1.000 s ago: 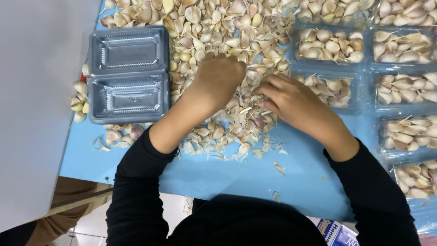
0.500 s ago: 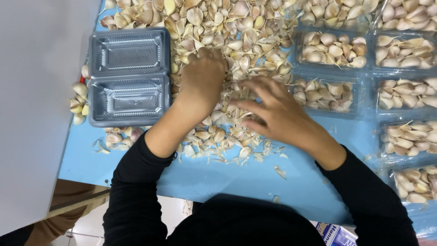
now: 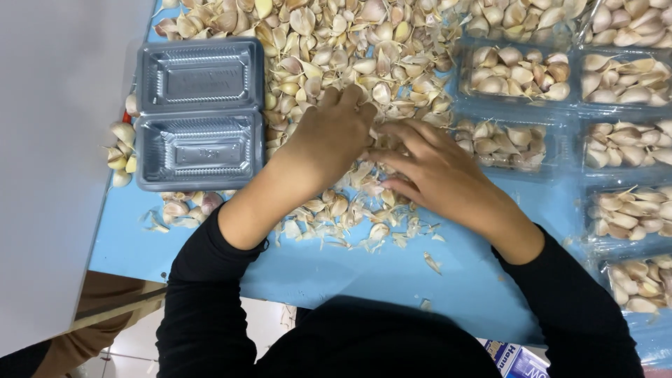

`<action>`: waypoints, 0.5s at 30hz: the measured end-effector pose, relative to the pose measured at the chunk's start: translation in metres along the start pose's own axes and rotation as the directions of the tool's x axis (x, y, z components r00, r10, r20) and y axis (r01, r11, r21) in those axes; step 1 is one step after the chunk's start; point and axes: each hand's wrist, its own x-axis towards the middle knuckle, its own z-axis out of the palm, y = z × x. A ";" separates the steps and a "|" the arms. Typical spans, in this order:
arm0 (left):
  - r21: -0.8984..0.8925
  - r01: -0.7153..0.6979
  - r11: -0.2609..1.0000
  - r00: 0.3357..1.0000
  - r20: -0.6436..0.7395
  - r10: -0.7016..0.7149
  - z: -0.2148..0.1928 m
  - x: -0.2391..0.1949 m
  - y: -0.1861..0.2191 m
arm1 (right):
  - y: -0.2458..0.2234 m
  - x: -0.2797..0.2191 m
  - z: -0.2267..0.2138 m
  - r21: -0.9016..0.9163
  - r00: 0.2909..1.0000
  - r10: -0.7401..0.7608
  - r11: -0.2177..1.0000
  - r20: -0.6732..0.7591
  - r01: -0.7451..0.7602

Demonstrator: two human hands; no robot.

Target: The person picks up individual garlic cloves from a large pile on a blue table and places them into clear plastic containers.

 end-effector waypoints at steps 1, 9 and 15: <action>-0.001 0.003 1.000 1.000 0.002 -0.003 0.003 -0.001 0.003 | -0.006 0.000 -0.004 0.002 1.000 -0.002 1.000 0.002 0.002; 0.126 -0.070 0.990 0.984 -0.154 0.090 0.020 -0.007 0.010 | 0.007 0.004 0.034 -0.223 0.991 -0.023 0.975 -0.133 -0.007; 0.210 -0.068 0.975 0.843 -0.511 0.169 0.018 -0.027 -0.003 | 0.001 0.013 0.043 -0.143 0.911 -0.117 0.988 -0.396 0.065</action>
